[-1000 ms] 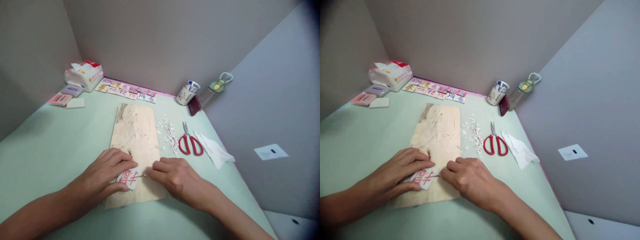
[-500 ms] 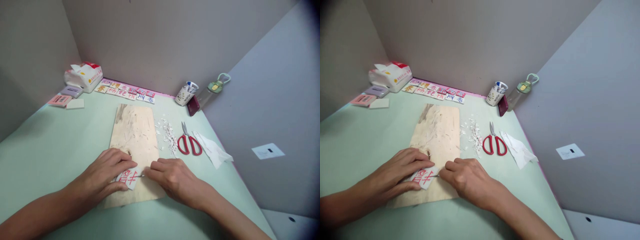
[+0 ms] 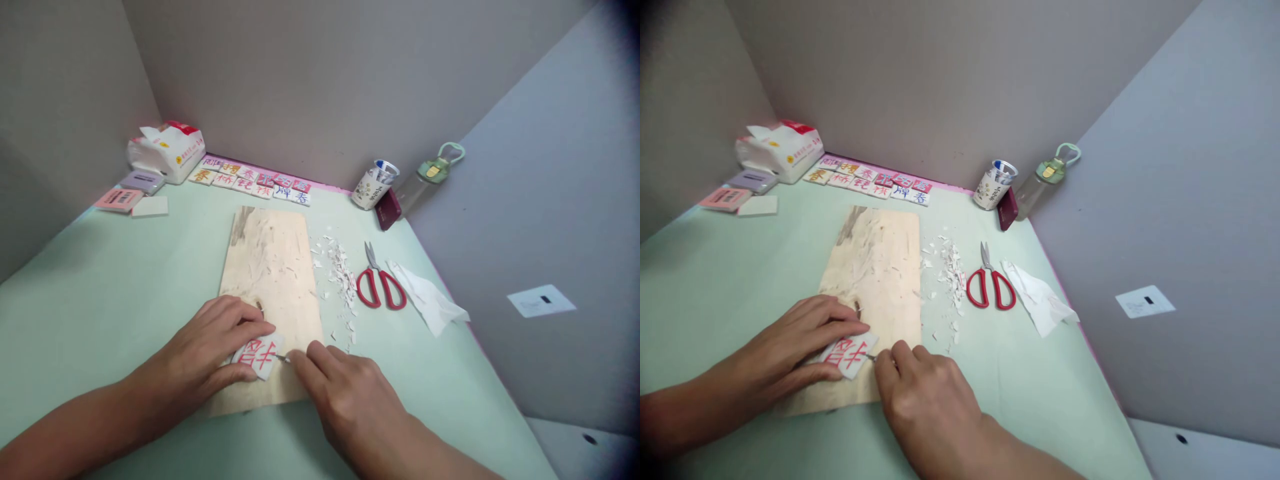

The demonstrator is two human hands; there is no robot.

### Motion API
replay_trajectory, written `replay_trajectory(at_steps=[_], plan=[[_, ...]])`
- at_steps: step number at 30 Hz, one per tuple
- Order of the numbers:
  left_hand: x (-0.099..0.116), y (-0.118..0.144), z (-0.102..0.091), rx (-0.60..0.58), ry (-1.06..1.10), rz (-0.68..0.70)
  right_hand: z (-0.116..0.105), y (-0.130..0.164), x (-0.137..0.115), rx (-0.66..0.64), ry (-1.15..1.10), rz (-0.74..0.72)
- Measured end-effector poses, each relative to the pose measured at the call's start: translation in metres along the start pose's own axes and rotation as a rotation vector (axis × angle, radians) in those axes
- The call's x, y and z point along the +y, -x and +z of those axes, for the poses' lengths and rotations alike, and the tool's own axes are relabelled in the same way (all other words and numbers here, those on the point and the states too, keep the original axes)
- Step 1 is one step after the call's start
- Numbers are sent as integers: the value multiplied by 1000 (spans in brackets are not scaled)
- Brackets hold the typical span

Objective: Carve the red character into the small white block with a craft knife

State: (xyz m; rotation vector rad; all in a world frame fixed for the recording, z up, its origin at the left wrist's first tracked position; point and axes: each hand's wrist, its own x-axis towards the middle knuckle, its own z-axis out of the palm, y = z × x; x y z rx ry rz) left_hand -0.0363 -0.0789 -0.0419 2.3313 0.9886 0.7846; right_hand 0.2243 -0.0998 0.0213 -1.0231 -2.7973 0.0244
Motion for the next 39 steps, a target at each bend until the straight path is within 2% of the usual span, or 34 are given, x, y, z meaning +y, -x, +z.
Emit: replay_trajectory(at_steps=[5, 10, 18, 24, 32, 35, 39], plan=[[3, -1, -3, 4, -14, -12, -4, 0, 7, -88, -76, 17], [1, -2, -2, 9, -12, 14, -10, -8, 28, -58, -79, -90], [-2, -1, 1, 18, -17, 40, -4, -22, 59, -59, -217, -208], [-1, -1, 3, 20, -22, 18, -3, -26, 67, -145, -427, -170], [-1, -2, 3, 20, -19, 43, -3, -28, 69, -146, -551, -138], [0, -1, 3, 28, -7, 26, 2, -27, 69, -93, -529, -163], [1, -1, 3, 19, -5, 8, 14, -16, 62, 119, -359, -218]])
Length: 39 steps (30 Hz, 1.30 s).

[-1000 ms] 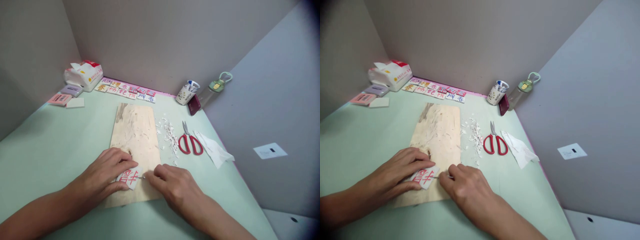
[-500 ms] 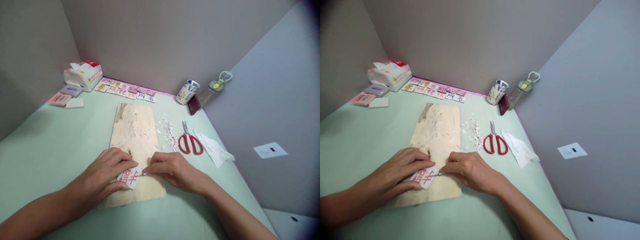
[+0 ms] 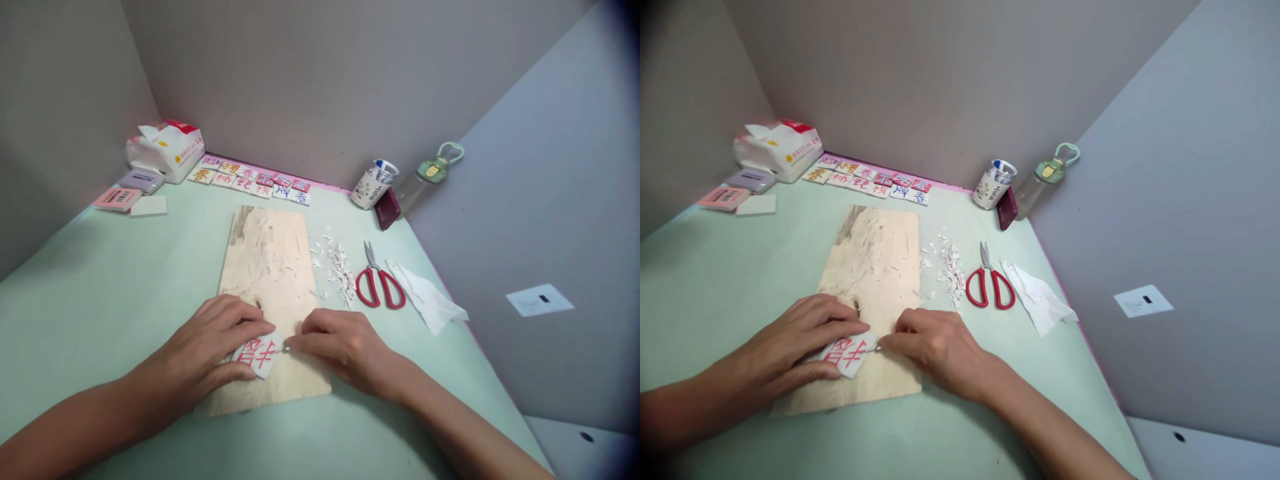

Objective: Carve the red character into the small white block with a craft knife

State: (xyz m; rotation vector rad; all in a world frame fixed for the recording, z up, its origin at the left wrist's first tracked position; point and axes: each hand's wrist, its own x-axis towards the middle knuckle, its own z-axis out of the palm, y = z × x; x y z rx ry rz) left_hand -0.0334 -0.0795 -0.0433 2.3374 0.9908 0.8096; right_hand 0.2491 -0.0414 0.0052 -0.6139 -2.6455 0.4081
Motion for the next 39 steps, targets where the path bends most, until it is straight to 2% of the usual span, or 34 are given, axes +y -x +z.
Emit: replay_trajectory(at_steps=[2, 5, 9, 12, 19, 28, 36, 39], plan=[[0, -1, 0, -3, -3, 0, 6, 7, -7, 71, 135, -29], [0, -1, 0, -2, -8, 7, 8, 13, -19, 76, 217, -1], [0, -1, 0, -10, -10, -4, 3, 12, -28, 1, 36, 187], [0, 0, 1, -3, -10, -2, 1, 9, -27, -36, -53, 237], [-4, 0, -1, -29, -13, 34, 7, 14, -19, 36, -35, 175], [-1, 0, 1, -12, -11, -12, 3, 9, -9, -9, 5, 78], [-2, -1, 0, -10, -24, -5, -8, -1, -20, -100, 183, 47], [-4, -1, -1, -19, -23, 16, -16, -8, -22, -205, 213, 50]])
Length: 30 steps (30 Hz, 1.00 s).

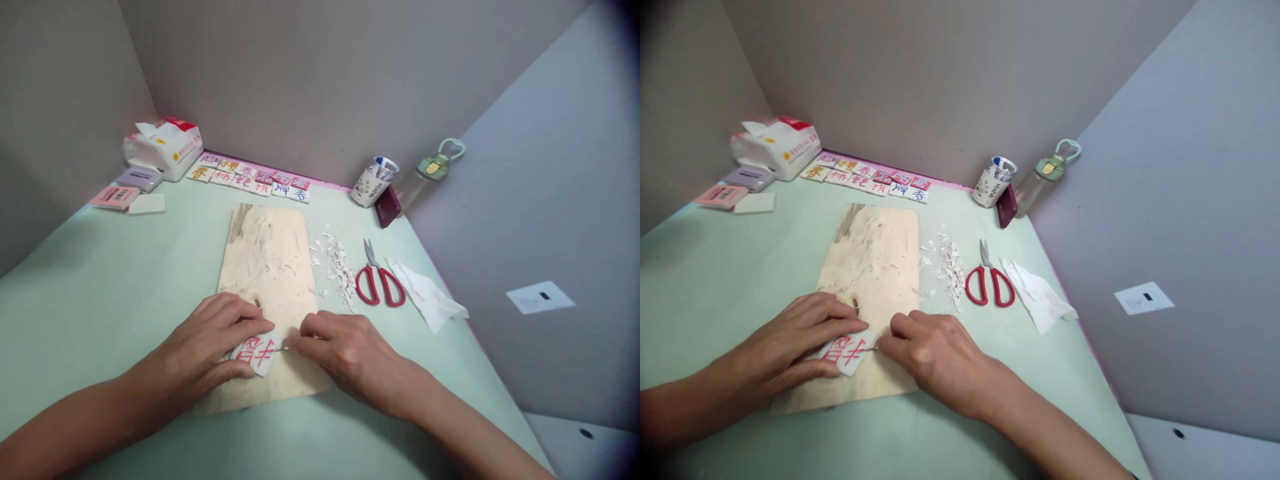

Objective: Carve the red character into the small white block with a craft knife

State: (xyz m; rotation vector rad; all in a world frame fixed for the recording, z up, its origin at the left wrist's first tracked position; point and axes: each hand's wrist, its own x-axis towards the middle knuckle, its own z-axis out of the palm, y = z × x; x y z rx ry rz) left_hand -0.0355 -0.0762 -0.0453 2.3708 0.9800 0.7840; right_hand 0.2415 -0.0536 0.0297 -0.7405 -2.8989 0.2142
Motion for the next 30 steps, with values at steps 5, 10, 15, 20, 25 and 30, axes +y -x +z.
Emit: replay_trajectory(at_steps=[5, 10, 15, 20, 25, 30], plan=[[-2, 2, 0, -11, 0, 9, -11, -10, 9, -176, -28, -18], [3, 1, 0, 14, 12, -15, 2, 0, 3, -8, -22, 16], [2, 0, 0, -9, 20, -7, 14, 22, -17, 103, 43, 13], [3, 1, 2, 6, 17, -26, 20, 36, -26, 185, 99, 23], [4, 2, 1, 4, 16, -27, 22, 38, -31, 217, 95, 35], [2, 1, 0, 9, 7, -23, 24, 35, -35, 242, 115, 53]])
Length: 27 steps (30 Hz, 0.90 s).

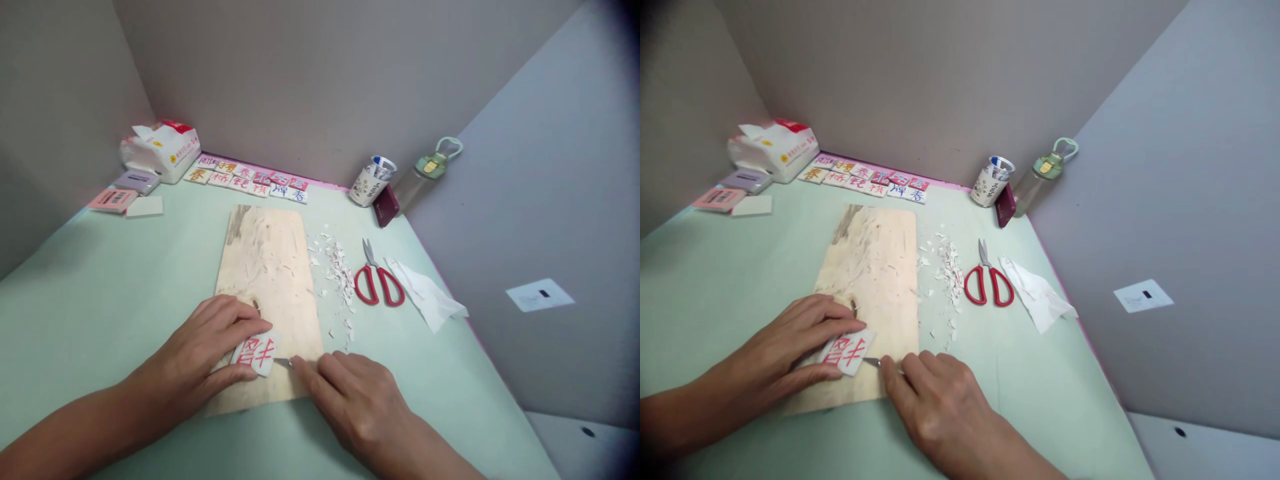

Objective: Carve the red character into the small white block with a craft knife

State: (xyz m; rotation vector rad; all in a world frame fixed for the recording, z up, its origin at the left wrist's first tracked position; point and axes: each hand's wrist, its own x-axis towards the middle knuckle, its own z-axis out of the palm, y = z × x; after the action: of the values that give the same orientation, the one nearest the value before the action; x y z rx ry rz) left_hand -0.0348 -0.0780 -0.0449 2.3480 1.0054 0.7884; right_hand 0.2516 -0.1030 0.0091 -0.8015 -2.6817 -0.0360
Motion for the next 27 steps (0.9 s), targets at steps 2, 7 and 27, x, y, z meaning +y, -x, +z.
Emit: replay_trajectory(at_steps=[2, 7, 27], plan=[[0, 0, 0, -5, -2, -4, 1, 0, -1, 9, 7, 3], [1, 0, 1, 2, 8, 4, 4, 2, -2, 19, 22, 18], [-1, -1, 3, 26, -7, 19, 3, -1, 0, -14, 9, 3]])
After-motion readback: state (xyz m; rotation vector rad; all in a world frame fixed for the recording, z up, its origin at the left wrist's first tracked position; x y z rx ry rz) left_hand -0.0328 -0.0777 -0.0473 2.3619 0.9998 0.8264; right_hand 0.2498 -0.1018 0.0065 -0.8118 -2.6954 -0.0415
